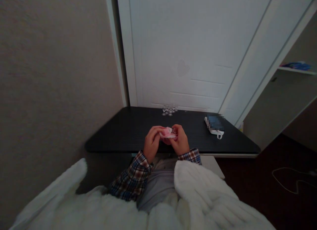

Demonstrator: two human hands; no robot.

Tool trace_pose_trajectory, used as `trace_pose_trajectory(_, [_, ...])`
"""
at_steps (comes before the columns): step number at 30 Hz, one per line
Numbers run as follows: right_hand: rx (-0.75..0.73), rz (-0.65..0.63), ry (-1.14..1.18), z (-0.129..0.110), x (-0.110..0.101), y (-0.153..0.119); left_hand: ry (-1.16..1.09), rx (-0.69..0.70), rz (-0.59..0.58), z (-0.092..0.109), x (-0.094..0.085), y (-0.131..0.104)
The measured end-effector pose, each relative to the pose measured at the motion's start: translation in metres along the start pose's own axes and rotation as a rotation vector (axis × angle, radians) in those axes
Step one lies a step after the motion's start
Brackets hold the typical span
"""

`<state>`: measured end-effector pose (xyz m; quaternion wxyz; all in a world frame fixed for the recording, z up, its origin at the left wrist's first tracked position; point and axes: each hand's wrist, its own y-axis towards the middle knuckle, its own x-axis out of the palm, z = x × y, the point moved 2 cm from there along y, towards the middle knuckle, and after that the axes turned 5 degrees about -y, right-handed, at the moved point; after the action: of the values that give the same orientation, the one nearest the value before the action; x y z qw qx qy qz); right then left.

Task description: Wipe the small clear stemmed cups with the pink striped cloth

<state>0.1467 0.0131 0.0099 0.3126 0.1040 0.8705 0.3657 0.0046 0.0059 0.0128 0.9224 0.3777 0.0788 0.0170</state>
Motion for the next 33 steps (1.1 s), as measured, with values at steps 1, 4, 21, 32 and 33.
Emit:
trace_pose_trajectory(1, [-0.003,0.003,-0.003,0.0,0.0,0.0,-0.016,-0.004,-0.006,0.001,0.001,-0.001])
trace_pose_trajectory(4, [-0.01,-0.007,-0.009,-0.001,0.0,-0.001,-0.072,-0.014,-0.016,0.002,0.003,-0.002])
trace_pose_trajectory(21, [-0.045,0.066,-0.052,-0.001,-0.002,-0.001,0.101,-0.018,0.12,0.008,-0.004,0.003])
trace_pose_trajectory(32, [-0.044,0.143,-0.162,0.002,-0.006,-0.002,0.128,-0.112,-0.049,0.005,-0.013,0.007])
trace_pose_trajectory(33, [-0.035,0.154,-0.154,0.002,-0.007,-0.002,0.075,-0.134,-0.063,0.002,-0.013,0.007])
